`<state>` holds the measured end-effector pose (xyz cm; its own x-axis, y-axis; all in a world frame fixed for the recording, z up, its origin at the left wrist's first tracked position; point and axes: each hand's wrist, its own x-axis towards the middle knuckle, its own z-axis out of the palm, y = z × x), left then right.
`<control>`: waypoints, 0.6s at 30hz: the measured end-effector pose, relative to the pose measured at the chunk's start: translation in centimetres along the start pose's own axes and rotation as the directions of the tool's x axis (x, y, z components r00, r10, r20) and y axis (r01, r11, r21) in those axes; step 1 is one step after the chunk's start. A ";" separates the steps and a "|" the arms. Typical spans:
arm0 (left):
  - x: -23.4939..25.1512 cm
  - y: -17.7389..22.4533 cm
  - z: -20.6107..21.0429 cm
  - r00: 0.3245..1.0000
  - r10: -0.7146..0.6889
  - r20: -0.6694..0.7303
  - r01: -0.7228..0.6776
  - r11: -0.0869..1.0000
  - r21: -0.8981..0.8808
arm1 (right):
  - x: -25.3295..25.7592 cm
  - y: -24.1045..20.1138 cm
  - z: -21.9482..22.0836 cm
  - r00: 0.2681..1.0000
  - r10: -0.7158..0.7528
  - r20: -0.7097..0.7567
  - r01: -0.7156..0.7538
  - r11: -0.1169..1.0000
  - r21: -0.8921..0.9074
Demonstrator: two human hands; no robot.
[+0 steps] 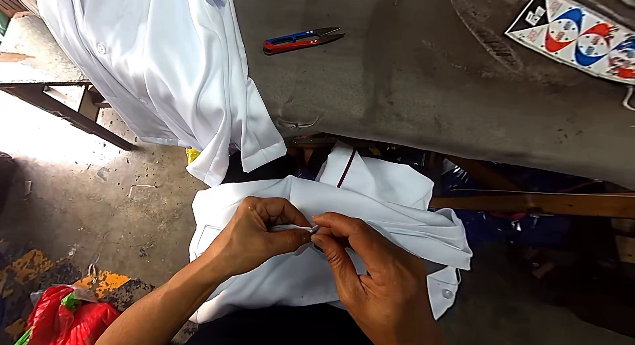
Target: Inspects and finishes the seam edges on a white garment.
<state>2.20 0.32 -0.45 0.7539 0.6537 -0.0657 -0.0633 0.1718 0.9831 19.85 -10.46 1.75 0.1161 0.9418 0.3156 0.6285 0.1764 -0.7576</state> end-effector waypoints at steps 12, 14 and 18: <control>-0.2 -0.3 0.9 0.999 0.018 -0.040 -0.010 0.984 0.179 | 1.9 -0.1 -0.3 0.997 -0.070 0.025 0.065 0.984 0.164; -0.2 0.0 0.6 1.000 -0.006 -0.026 0.011 0.983 0.185 | 2.9 -0.6 -2.2 0.999 -0.028 0.033 0.010 0.899 0.438; -0.2 0.7 -0.6 1.000 -0.026 0.011 0.024 0.988 0.150 | 4.4 -0.3 -6.9 0.998 0.055 0.010 -0.046 0.717 0.696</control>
<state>1.63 0.76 0.10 0.7627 0.6405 -0.0898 0.0543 0.0749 0.9957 25.48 -8.31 7.31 0.1428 0.9527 0.2682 -0.0899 0.2823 -0.9551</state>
